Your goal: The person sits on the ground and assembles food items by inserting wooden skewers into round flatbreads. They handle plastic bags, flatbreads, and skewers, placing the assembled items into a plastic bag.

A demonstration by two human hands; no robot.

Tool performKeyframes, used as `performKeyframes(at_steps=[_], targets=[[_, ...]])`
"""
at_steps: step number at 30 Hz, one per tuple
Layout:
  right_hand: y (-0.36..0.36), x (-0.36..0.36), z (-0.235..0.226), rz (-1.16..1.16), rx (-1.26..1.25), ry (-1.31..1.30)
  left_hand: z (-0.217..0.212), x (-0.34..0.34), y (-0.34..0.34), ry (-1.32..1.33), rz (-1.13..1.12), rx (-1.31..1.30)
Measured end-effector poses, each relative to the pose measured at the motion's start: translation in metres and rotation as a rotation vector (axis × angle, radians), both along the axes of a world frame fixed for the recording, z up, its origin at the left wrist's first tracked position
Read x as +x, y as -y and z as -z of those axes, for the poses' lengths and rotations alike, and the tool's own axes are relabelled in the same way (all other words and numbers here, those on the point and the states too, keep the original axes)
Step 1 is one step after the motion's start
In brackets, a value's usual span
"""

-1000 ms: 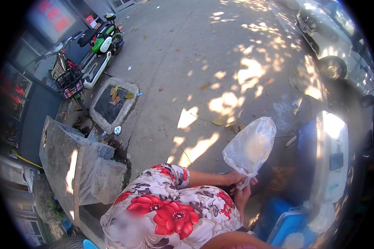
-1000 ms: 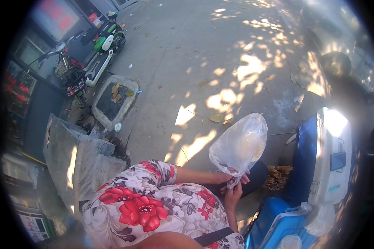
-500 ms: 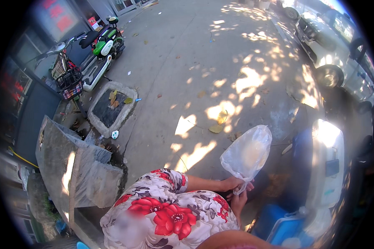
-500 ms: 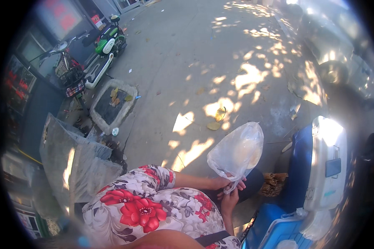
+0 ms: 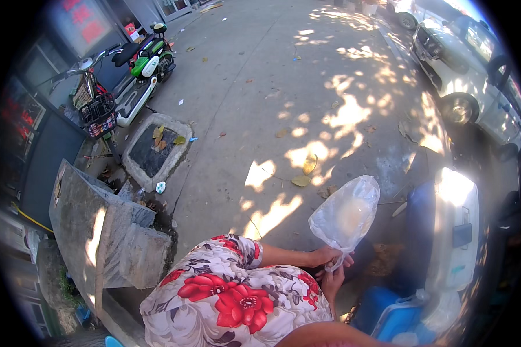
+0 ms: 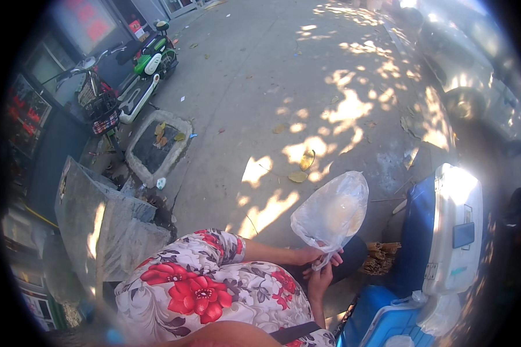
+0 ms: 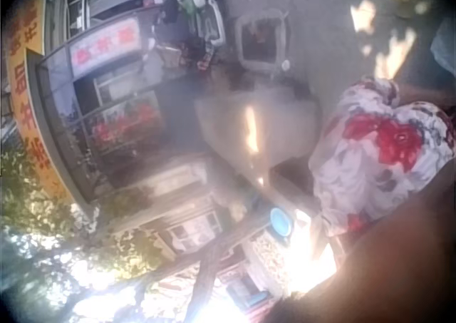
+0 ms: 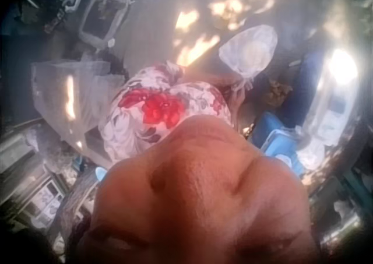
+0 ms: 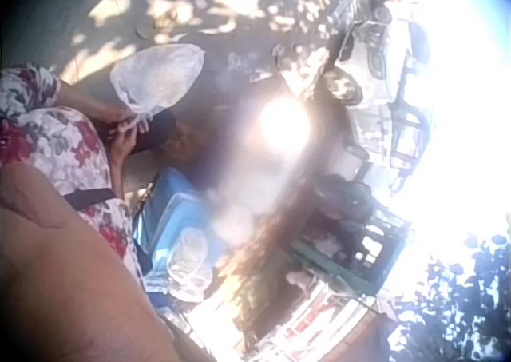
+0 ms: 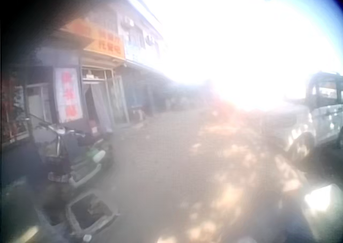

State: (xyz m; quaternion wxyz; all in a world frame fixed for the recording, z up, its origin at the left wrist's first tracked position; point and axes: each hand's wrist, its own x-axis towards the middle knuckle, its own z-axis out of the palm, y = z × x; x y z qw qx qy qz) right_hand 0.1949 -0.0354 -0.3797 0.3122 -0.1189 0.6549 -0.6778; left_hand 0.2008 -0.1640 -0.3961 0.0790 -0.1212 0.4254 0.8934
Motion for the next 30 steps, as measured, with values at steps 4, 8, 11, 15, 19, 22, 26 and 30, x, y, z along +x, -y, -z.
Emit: performKeyframes(at_steps=[4,8,11,15,19,22,26,30], targets=[[0.0,0.001,0.0,-0.004,0.008,0.01,-0.002,0.002,0.003,-0.032,0.007,0.002],[0.002,0.001,-0.005,-0.017,0.007,0.0,-0.008,0.003,0.003,-0.007,0.006,0.006],[0.001,0.002,-0.002,0.005,-0.013,0.019,-0.009,0.002,0.003,-0.003,0.007,0.003],[-0.001,0.002,0.0,-0.002,-0.013,0.036,-0.013,0.002,0.003,0.003,-0.003,-0.005],[0.0,0.002,-0.002,-0.004,0.003,0.042,-0.011,0.001,0.003,0.021,-0.004,-0.016],[0.001,0.003,-0.002,0.004,0.0,0.034,-0.011,0.002,0.004,0.026,0.003,-0.013],[0.0,0.003,0.001,0.003,0.007,0.024,-0.011,0.002,0.004,0.024,0.004,-0.01],[0.001,0.002,-0.002,-0.006,0.004,0.024,-0.011,0.002,0.004,0.008,0.0,-0.006]])
